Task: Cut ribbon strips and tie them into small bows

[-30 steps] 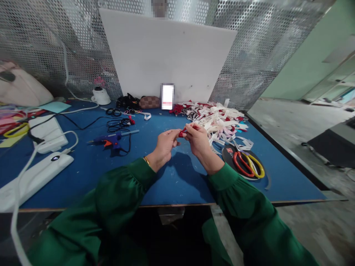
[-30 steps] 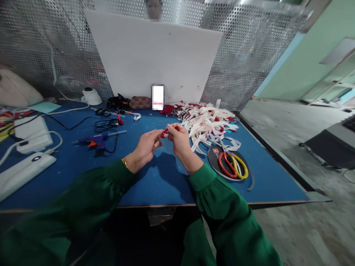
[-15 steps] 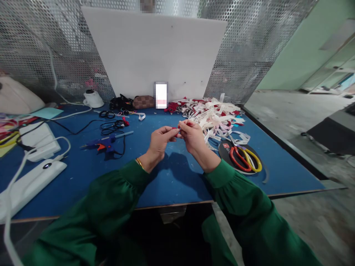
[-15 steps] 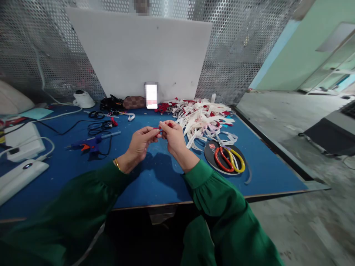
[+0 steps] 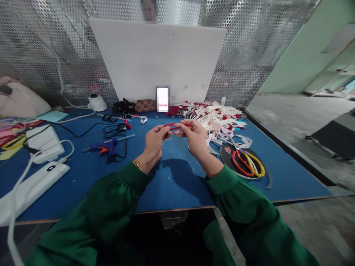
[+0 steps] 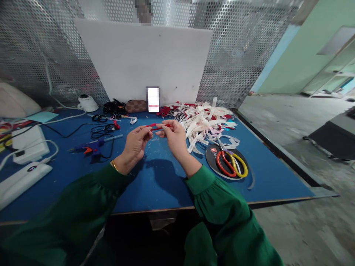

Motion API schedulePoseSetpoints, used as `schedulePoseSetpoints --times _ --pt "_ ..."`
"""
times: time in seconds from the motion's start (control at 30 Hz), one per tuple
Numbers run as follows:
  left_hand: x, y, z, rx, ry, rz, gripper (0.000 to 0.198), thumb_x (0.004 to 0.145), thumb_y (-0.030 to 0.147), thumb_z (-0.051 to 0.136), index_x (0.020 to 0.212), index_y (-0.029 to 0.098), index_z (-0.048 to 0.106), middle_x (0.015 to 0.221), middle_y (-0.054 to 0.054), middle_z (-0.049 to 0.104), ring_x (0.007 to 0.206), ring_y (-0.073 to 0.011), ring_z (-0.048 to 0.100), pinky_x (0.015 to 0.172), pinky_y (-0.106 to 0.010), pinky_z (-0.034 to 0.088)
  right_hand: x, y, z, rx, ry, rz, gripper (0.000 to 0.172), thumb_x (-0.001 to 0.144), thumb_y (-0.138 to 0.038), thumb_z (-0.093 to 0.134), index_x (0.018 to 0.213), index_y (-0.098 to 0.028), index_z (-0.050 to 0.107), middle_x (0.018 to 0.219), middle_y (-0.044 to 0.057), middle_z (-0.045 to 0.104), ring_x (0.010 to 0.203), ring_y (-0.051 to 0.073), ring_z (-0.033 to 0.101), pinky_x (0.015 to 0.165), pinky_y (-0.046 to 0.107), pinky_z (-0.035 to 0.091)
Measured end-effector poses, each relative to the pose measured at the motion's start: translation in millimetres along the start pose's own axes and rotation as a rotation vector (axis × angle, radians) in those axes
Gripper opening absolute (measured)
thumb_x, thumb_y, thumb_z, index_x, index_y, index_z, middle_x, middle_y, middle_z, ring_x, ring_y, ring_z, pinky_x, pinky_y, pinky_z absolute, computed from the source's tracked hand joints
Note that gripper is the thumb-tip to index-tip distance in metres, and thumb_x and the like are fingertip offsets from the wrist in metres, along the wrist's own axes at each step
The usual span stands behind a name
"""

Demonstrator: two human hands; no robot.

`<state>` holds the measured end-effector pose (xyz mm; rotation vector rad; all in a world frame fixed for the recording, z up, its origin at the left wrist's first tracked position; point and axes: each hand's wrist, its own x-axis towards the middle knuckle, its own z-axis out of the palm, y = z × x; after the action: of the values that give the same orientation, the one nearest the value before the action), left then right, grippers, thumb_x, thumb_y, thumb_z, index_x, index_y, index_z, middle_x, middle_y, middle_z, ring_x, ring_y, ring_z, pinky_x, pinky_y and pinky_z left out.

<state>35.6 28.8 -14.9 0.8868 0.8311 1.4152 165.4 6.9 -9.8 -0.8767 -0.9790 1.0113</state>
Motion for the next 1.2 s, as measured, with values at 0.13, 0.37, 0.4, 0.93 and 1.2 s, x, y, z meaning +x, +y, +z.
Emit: schedulePoseSetpoints --times 0.13,0.37,0.4,0.93,1.2 --pt "4.7 -2.5 -2.1 0.053 -0.027 0.042 0.018 0.064 0.027 0.08 0.071 0.015 0.068 0.061 0.002 0.065 0.056 -0.0071 0.056 0.063 -0.021 0.046 -0.7 2.4 -3.5 -0.238 0.029 -0.168 0.017 0.081 -0.036 0.068 0.085 -0.021 0.063 0.072 -0.003 0.068 0.058 0.011 0.063 0.059 0.025 0.048" --pt "-1.8 5.5 0.9 0.215 -0.075 0.123 0.014 0.067 0.026 0.076 0.072 0.015 0.069 0.059 0.001 0.065 0.057 -0.0099 0.057 0.063 -0.024 0.046 1.7 -5.0 -5.9 -0.156 0.058 -0.099 0.022 0.075 -0.039 0.075 0.074 -0.02 0.063 0.056 -0.006 0.056 0.051 0.009 0.052 0.053 0.023 0.041" --pt "-2.7 6.3 1.4 0.227 -0.081 0.128 0.014 0.067 0.027 0.075 0.072 0.015 0.069 0.059 0.001 0.065 0.056 -0.0099 0.057 0.063 -0.024 0.046 1.5 -6.1 -5.6 -0.1 0.035 -0.053 0.025 0.074 -0.041 0.076 0.074 -0.02 0.062 0.054 -0.006 0.055 0.049 0.008 0.05 0.052 0.023 0.04" --pt "-1.4 2.3 -0.5 0.219 -0.098 0.092 0.013 0.065 0.026 0.073 0.066 0.015 0.067 0.057 0.002 0.062 0.055 -0.0093 0.054 0.062 -0.025 0.044 -2.4 -4.2 -1.9 0.022 -0.146 -0.034 0.024 0.079 -0.037 0.074 0.08 -0.02 0.056 0.09 0.001 0.074 0.058 0.008 0.062 0.057 0.023 0.048" --pt "-5.2 0.7 1.6 0.232 -0.131 0.063 0.015 0.066 0.028 0.074 0.07 0.015 0.069 0.06 0.0 0.064 0.058 -0.0098 0.056 0.064 -0.025 0.046 -0.5 1.9 -1.4 -0.021 -0.069 -0.074 0.017 0.077 -0.033 0.074 0.081 -0.021 0.062 0.064 -0.005 0.062 0.05 0.007 0.053 0.052 0.022 0.043"
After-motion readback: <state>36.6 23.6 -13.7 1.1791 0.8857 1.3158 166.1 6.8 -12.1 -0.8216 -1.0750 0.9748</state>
